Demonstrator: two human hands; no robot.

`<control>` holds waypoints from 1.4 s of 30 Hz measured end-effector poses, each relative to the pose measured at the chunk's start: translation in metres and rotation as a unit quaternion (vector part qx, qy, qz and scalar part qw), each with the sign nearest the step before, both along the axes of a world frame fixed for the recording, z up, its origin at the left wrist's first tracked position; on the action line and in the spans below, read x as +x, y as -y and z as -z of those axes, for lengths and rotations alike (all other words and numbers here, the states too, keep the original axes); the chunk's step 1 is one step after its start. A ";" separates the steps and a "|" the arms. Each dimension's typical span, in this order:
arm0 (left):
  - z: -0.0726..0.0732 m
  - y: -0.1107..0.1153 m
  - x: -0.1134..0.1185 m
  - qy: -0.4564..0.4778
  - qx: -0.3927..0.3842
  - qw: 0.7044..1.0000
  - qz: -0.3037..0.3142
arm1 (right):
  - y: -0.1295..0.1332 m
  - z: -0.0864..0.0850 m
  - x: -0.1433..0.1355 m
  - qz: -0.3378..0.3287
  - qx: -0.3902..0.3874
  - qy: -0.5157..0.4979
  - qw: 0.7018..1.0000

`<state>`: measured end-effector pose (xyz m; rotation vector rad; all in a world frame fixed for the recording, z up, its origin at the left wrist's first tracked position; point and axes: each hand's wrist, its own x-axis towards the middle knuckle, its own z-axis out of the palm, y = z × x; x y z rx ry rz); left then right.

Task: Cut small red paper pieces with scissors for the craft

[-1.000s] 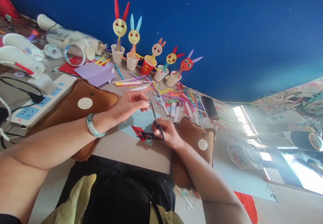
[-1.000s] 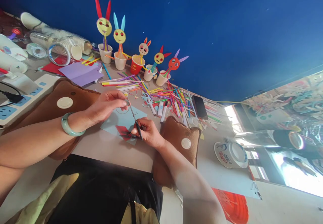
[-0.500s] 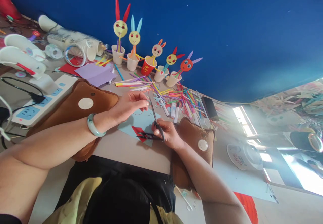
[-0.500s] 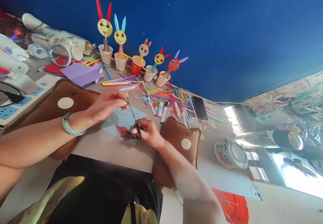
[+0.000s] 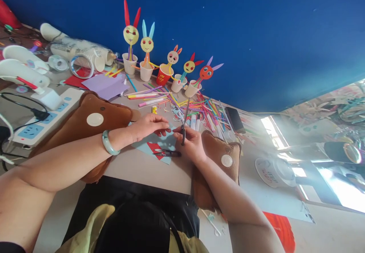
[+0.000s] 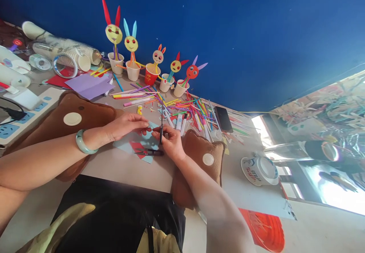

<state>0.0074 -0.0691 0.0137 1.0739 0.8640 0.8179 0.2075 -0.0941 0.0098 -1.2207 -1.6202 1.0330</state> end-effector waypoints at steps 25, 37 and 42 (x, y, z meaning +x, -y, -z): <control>0.010 0.003 0.004 -0.035 0.041 0.998 0.035 | -0.008 0.009 0.001 0.020 -0.101 -0.090 0.991; 0.000 0.006 0.005 -0.075 0.066 0.994 0.044 | -0.005 0.004 -0.005 0.011 -0.085 -0.070 0.994; 0.004 0.004 0.005 -0.112 0.097 0.989 0.027 | -0.004 0.005 -0.005 -0.005 -0.076 -0.056 0.996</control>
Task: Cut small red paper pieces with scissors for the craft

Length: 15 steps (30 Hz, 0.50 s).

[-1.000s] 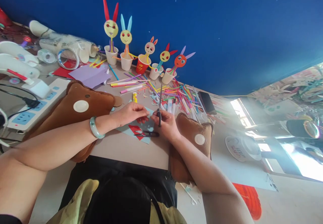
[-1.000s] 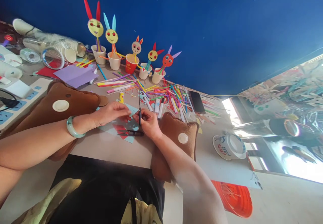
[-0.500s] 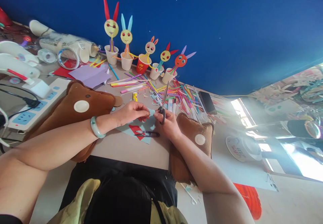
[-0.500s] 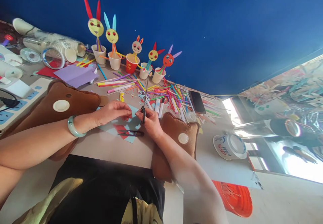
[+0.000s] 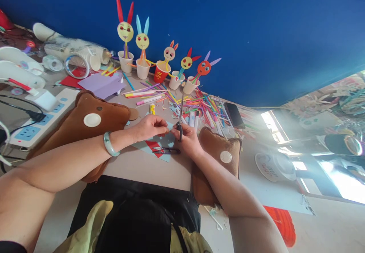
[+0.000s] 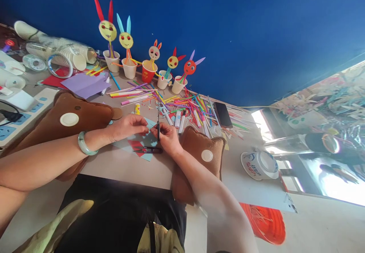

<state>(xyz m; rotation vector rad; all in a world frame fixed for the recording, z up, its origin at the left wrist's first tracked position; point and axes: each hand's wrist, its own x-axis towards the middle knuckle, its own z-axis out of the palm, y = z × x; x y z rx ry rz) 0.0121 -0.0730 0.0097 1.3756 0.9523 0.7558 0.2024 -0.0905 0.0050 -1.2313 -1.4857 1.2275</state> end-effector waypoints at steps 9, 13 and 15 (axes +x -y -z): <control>-0.004 0.006 0.001 -0.127 0.147 0.981 0.002 | 0.001 -0.003 -0.003 -0.010 0.028 0.035 0.999; -0.005 0.007 0.001 -0.102 0.134 0.986 0.003 | 0.002 -0.001 -0.002 -0.020 0.045 0.049 0.998; -0.005 0.006 0.000 -0.069 0.109 0.992 -0.003 | 0.002 0.000 -0.002 -0.018 0.039 0.047 0.998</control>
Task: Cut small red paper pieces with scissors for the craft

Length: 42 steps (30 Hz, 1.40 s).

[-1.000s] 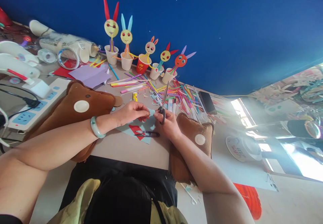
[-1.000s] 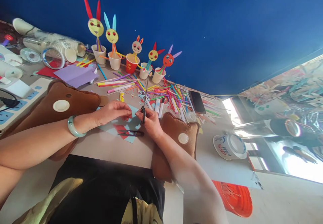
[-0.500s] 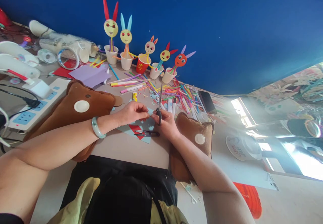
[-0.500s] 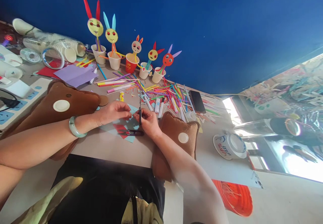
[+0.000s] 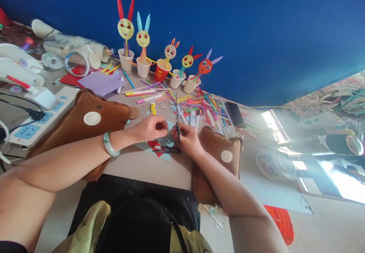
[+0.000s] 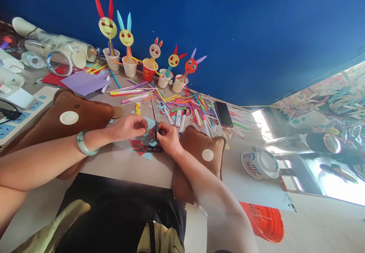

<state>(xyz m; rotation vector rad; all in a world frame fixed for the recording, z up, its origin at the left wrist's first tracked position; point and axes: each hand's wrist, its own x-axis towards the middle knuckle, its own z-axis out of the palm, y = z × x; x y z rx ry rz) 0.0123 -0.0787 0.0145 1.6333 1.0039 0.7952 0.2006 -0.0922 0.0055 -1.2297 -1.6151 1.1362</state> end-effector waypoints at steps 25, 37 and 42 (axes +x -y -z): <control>0.002 -0.002 0.003 0.145 -0.126 0.981 -0.003 | 0.000 -0.006 0.000 -0.007 -0.053 -0.047 0.997; -0.015 -0.005 -0.005 0.213 -0.116 0.965 -0.094 | 0.002 -0.008 0.005 -0.105 -0.034 0.004 0.994; -0.020 -0.004 -0.005 0.259 -0.119 0.951 -0.119 | 0.004 -0.011 0.003 -0.134 -0.049 0.037 0.989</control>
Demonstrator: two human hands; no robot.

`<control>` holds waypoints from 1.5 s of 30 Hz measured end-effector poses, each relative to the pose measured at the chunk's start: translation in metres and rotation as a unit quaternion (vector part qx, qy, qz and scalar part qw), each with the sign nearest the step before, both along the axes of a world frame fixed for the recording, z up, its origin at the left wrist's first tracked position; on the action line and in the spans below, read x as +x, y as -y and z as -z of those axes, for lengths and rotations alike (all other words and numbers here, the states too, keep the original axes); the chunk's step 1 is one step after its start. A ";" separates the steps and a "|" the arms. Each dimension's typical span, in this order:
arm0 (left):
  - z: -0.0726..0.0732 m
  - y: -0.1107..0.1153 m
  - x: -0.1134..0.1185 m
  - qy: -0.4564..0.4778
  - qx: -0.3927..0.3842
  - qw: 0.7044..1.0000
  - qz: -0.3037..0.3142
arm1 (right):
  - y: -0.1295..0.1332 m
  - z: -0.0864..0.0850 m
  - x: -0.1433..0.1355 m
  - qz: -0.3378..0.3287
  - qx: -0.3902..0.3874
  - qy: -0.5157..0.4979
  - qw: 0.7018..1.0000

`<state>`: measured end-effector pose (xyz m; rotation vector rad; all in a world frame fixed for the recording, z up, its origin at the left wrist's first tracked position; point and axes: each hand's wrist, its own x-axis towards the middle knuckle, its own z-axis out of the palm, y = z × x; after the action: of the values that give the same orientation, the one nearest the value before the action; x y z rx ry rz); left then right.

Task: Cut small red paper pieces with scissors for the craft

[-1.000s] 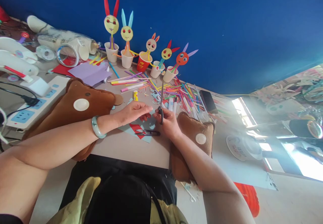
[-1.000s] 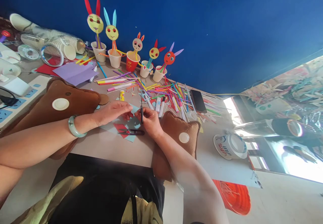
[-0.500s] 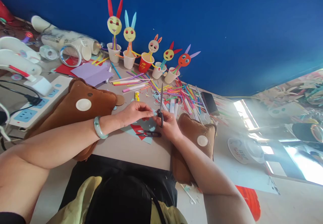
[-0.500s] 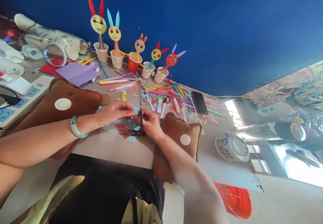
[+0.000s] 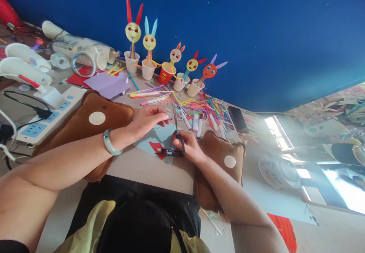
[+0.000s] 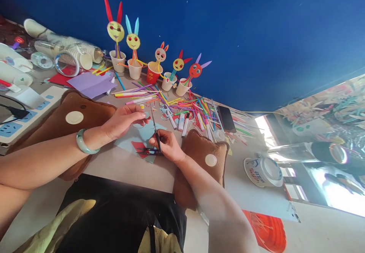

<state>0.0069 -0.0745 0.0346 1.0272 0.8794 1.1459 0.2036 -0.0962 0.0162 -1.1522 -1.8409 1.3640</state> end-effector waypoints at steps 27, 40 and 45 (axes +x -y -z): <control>0.000 0.001 0.002 0.042 -0.032 0.999 0.005 | 0.001 0.004 0.000 0.001 -0.004 0.010 1.000; -0.003 0.002 0.003 0.042 -0.041 0.998 -0.002 | 0.001 0.003 -0.001 0.004 -0.015 0.011 1.000; -0.002 0.002 0.002 0.043 -0.033 0.999 0.000 | 0.001 0.004 0.000 0.005 -0.015 0.011 1.000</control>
<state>0.0093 -0.0768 0.0365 0.9168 0.8427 1.1448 0.2033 -0.0977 0.0122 -1.1941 -1.8322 1.3828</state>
